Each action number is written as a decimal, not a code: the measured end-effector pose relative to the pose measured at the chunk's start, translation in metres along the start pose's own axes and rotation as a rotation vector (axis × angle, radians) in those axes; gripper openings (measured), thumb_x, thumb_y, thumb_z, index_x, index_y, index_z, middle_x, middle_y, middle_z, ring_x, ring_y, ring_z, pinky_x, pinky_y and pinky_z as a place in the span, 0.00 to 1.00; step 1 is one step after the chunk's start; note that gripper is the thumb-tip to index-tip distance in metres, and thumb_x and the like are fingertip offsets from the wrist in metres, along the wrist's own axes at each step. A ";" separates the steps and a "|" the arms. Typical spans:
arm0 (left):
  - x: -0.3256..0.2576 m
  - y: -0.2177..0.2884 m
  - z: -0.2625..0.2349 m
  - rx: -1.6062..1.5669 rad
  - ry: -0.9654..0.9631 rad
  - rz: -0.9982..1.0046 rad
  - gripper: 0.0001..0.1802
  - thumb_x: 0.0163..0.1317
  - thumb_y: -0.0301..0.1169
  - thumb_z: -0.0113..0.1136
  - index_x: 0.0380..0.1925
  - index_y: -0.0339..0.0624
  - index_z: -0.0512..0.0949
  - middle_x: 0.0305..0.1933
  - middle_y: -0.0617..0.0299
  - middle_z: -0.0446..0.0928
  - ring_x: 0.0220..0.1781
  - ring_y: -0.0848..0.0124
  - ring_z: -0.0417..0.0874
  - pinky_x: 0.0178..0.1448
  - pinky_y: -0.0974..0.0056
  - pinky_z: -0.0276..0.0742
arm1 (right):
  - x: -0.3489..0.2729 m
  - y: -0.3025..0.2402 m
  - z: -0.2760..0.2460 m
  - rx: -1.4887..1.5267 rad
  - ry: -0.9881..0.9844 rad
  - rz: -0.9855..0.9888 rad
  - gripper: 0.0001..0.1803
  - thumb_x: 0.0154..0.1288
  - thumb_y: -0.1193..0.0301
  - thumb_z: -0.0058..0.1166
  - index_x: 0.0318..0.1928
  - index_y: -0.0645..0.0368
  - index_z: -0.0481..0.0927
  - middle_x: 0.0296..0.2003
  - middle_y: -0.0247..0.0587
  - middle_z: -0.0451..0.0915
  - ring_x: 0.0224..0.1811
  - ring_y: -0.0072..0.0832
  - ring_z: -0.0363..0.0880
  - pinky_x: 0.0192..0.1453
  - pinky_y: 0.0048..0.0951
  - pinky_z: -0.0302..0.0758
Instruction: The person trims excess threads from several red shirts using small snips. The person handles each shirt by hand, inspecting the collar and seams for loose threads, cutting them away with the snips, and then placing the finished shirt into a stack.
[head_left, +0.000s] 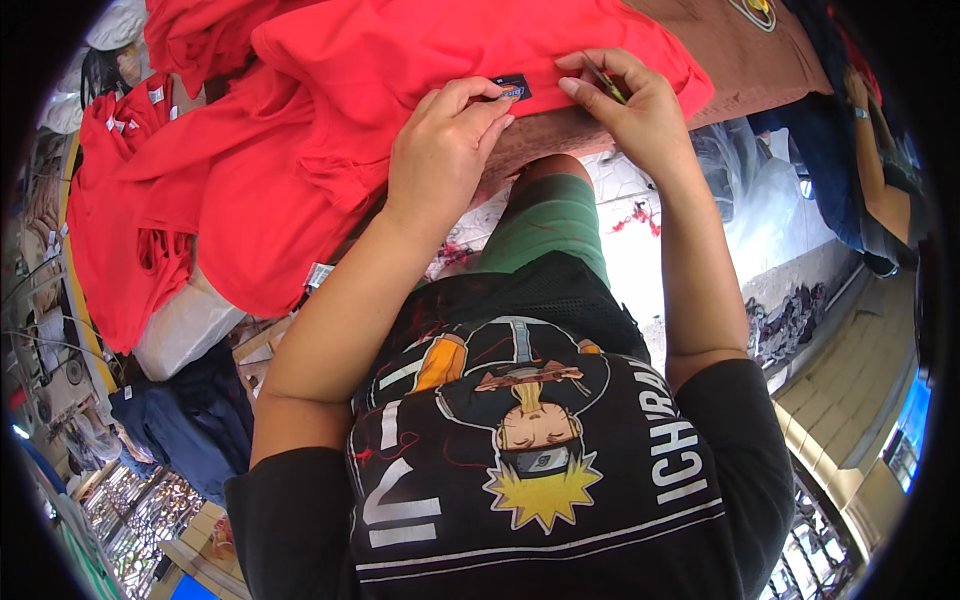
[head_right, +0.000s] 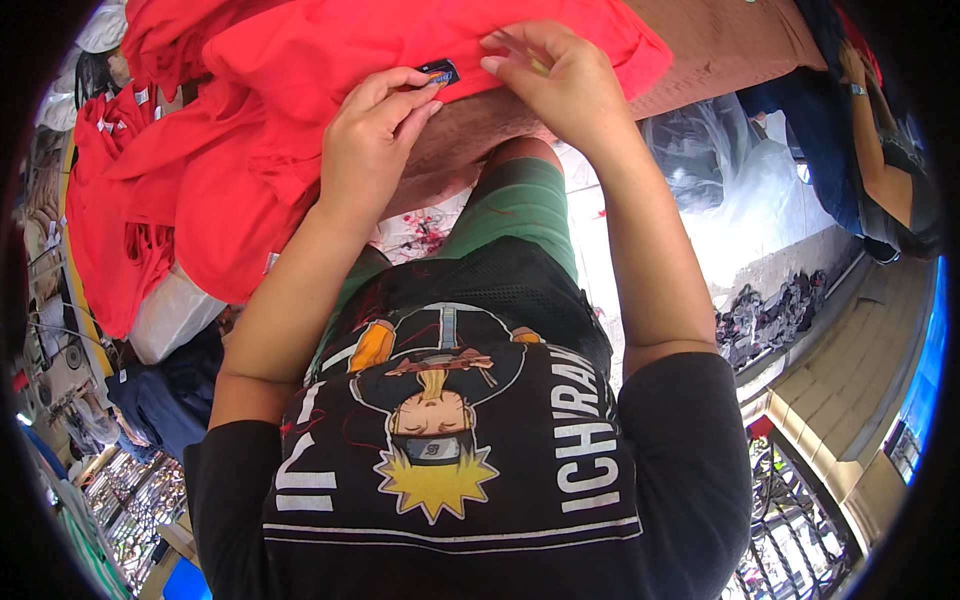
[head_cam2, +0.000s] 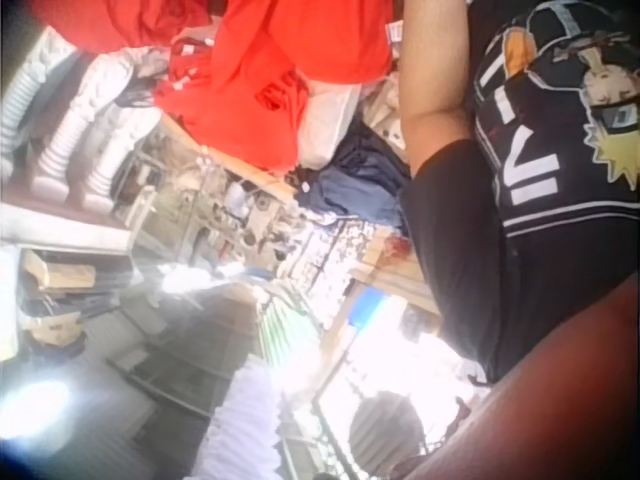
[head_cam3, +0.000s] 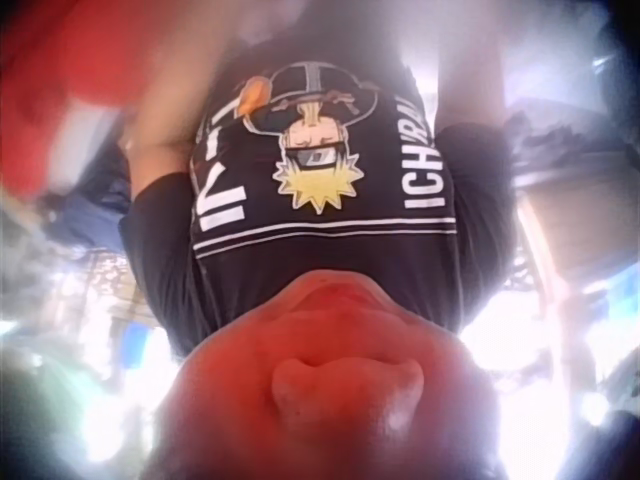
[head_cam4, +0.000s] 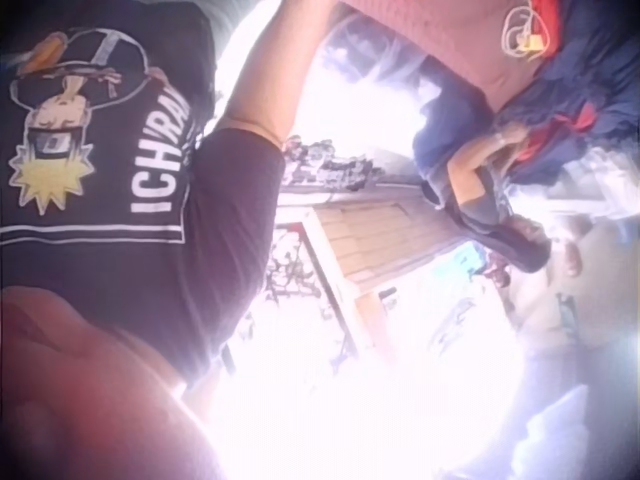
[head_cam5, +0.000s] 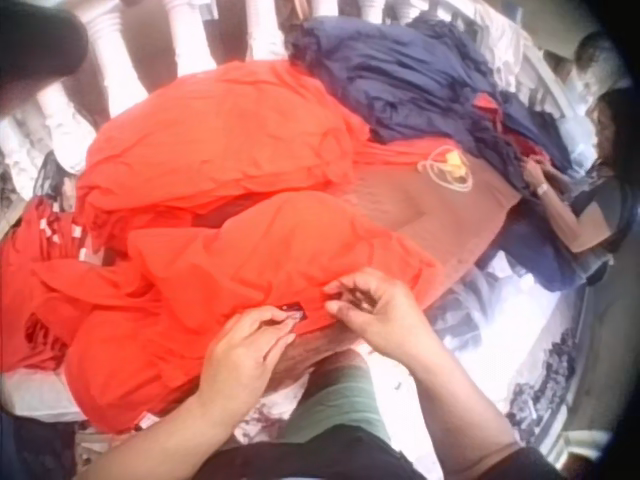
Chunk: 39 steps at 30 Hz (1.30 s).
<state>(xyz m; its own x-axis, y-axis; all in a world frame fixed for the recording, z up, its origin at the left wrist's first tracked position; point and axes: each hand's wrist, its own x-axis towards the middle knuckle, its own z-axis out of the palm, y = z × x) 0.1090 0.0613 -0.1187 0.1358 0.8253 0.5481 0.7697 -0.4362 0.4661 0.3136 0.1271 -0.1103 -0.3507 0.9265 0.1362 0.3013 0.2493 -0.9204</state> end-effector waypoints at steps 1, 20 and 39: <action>0.000 0.001 -0.001 0.040 -0.012 0.011 0.11 0.54 0.26 0.66 0.38 0.40 0.83 0.42 0.62 0.81 0.40 0.65 0.83 0.44 0.63 0.79 | -0.003 -0.006 0.002 -0.020 0.019 0.002 0.12 0.65 0.70 0.59 0.47 0.61 0.80 0.37 0.26 0.77 0.39 0.14 0.71 0.47 0.18 0.69; 0.023 0.013 -0.049 -0.493 -0.392 -0.053 0.13 0.68 0.33 0.56 0.36 0.32 0.82 0.42 0.58 0.82 0.43 0.69 0.81 0.53 0.68 0.73 | -0.023 -0.023 0.005 -0.380 0.044 -0.213 0.12 0.60 0.75 0.60 0.45 0.64 0.80 0.38 0.38 0.76 0.42 0.23 0.76 0.43 0.21 0.72; 0.001 -0.010 -0.027 -0.271 -0.187 -0.388 0.15 0.54 0.31 0.68 0.42 0.41 0.83 0.47 0.61 0.78 0.36 0.69 0.82 0.44 0.66 0.78 | -0.015 -0.012 0.014 0.055 -0.163 -0.098 0.09 0.59 0.87 0.54 0.37 0.62 0.81 0.36 0.32 0.76 0.40 0.18 0.75 0.45 0.19 0.71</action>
<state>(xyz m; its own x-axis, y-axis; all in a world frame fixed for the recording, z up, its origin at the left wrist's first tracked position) 0.0840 0.0569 -0.1039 0.0009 0.9843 0.1764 0.5993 -0.1418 0.7879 0.3027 0.1067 -0.1063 -0.5162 0.8396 0.1692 0.2114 0.3163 -0.9248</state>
